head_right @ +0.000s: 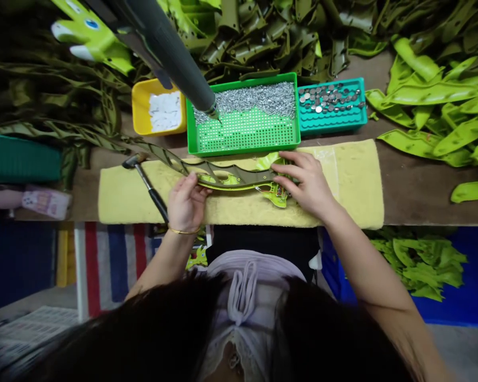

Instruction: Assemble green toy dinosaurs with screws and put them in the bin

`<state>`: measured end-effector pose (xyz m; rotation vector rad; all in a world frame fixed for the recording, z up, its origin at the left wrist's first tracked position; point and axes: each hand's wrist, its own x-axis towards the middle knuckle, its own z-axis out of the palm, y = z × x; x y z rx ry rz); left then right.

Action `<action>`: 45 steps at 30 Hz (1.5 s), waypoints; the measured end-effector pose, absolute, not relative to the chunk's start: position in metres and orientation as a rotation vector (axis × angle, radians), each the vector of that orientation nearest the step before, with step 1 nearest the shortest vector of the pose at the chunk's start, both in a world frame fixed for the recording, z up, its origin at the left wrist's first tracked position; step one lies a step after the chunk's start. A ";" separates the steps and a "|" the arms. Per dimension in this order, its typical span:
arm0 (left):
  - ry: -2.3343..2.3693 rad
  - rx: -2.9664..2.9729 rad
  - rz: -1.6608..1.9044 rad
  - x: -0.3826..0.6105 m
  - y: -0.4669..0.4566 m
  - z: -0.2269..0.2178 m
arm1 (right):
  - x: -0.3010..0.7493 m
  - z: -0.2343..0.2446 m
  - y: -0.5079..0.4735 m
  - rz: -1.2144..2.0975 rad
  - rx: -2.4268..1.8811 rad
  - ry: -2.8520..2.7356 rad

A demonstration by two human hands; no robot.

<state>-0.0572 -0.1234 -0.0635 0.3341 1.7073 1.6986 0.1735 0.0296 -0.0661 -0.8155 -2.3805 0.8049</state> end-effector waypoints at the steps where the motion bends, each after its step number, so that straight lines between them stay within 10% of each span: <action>1: 1.728 0.355 1.682 -0.062 -0.123 -0.062 | 0.174 -0.066 0.029 0.797 -0.814 -2.381; 8: 2.454 1.255 1.059 -0.075 -0.135 -0.027 | 0.167 -0.065 0.024 0.667 -0.826 -2.502; 14: 1.688 2.052 0.908 0.011 -0.093 -0.023 | 0.172 -0.055 0.024 0.576 -0.810 -2.515; 27: 1.457 0.903 1.149 0.010 -0.062 -0.025 | 0.157 -0.072 -0.051 0.533 -1.085 -2.163; 45: 1.714 2.048 1.041 -0.005 -0.094 -0.073 | 0.178 -0.056 -0.012 0.113 -0.800 -2.606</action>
